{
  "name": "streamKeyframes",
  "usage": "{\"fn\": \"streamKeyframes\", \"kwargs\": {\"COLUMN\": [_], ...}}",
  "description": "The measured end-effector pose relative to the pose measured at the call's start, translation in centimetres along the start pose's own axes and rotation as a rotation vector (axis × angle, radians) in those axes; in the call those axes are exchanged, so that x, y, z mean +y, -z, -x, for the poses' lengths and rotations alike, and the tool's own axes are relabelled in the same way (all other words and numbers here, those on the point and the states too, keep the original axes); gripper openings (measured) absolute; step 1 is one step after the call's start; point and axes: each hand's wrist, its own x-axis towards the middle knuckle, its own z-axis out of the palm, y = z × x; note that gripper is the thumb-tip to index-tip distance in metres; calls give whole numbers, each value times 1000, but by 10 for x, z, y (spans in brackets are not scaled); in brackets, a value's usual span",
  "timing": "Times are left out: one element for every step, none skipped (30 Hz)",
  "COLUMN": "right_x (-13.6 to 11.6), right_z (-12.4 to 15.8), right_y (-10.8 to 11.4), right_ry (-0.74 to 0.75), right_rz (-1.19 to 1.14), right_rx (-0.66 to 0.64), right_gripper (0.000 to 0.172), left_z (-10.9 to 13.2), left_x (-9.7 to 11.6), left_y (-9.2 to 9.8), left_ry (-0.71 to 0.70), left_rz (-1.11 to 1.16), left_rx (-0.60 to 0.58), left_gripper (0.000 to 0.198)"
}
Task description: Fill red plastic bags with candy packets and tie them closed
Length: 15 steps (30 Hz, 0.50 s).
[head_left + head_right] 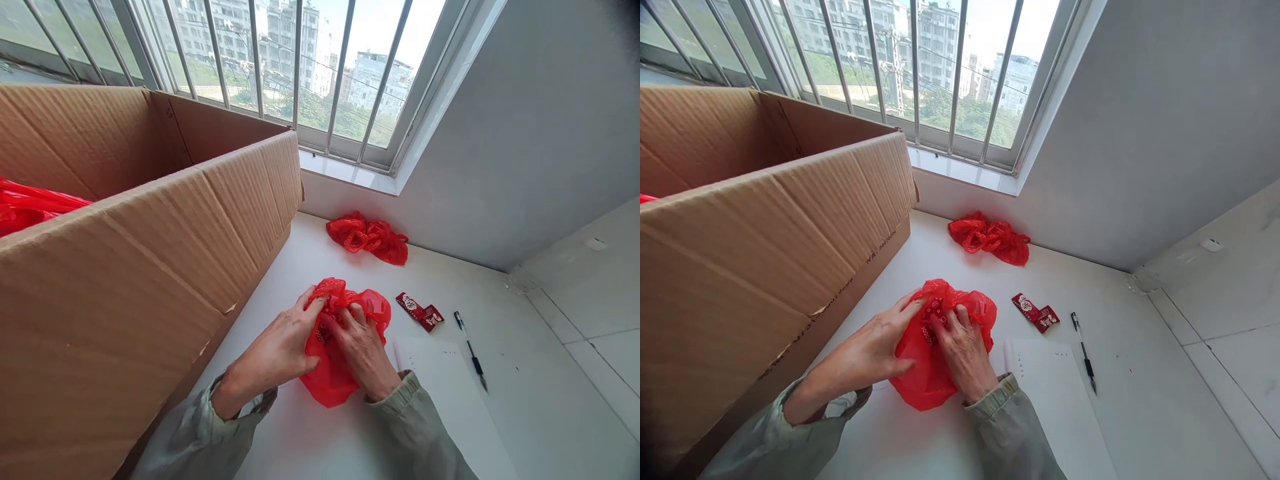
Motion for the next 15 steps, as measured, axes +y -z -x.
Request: {"fn": "streamKeyframes", "kwargs": {"right_x": [-2,-2,-2,0,2,5,10,14,19,24,28,30,31,30,27], "right_z": [-1,-2,-3,-4,-4,-3,-2,0,2,4,6,8,10,12,15], "right_y": [-3,-6,-9,-10,-11,-10,-8,-4,0,4,8,12,15,17,19], "right_ry": [-13,-30,-45,-58,-77,-105,-140,-183,-226,-264,-297,-325,-347,-355,-344], "right_rz": [-6,-10,-14,-24,-43,-81,-147,-244,-363,-490,-603,-685,-726,-725,-694], "right_rx": [-20,-35,-47,-55,-53,-38,-11,23,54,76,86,85,81,73,63], "right_gripper": [32,32,31,27,23,21,22,25,28,30,29,27,25,24,23], "left_z": [0,0,0,0,-1,-1,-2,-2,-2,-2,-2,-2,-2,-1,-1], "left_x": [0,-1,-2,-3,-3,-4,-5,-5,-5,-4,-4,-3,-2,-1,-1], "left_y": [0,0,0,0,0,0,0,0,0,0,-1,-1,-1,-1,0], "left_ry": [5,11,16,22,26,30,33,34,31,27,18,6,-8,-22,-33], "left_rz": [-5,-11,-16,-20,-21,-19,-13,-6,2,12,23,33,41,47,52], "left_rx": [-2,0,7,21,39,55,67,77,83,86,85,80,74,62,50], "left_gripper": [81,78,73,69,66,64,63,62,61,60,60,62,65,67,69]}}
